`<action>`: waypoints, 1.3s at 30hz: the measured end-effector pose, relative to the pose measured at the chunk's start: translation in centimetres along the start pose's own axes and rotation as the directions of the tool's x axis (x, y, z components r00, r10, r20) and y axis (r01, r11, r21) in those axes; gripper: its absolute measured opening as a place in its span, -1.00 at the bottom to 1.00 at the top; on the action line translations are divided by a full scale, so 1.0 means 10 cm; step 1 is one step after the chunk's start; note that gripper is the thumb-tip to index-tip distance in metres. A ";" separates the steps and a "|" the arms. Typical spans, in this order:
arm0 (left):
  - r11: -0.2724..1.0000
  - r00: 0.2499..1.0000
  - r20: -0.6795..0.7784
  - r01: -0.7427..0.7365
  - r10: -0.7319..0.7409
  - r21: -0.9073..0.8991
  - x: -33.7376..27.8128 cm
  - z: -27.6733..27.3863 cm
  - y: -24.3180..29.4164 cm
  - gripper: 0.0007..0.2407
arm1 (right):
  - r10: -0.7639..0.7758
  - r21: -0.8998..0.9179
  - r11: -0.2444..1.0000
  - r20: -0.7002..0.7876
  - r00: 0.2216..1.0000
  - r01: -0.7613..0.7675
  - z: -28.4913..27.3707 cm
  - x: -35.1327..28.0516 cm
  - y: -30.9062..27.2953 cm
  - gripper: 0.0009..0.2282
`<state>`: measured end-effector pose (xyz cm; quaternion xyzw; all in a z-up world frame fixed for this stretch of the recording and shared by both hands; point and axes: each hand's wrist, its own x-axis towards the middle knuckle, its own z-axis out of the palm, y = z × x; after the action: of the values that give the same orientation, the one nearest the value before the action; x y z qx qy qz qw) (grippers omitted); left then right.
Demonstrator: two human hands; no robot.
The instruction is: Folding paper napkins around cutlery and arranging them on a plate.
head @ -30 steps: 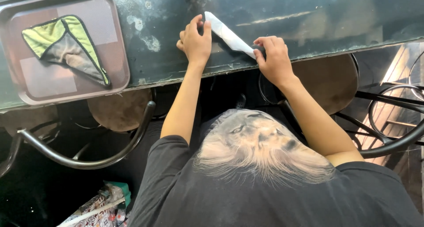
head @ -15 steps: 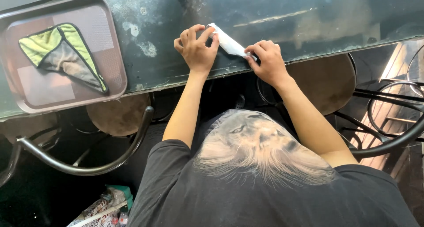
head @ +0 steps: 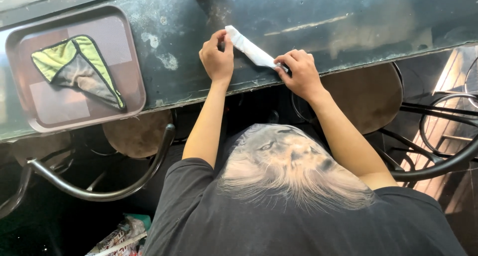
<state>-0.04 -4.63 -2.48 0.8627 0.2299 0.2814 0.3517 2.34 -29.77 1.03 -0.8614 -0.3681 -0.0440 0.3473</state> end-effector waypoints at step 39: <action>0.996 0.999 0.019 -0.051 0.050 0.080 -0.01 0.12 -0.18 -0.55 | 0.237 -0.088 0.969 0.052 0.970 -0.232 0.31 0.04 0.09 -0.80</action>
<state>0.32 -4.16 -4.56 0.8839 0.2163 0.2735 0.3116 2.69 -27.98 -1.70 -0.9132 -0.2722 0.0094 0.3030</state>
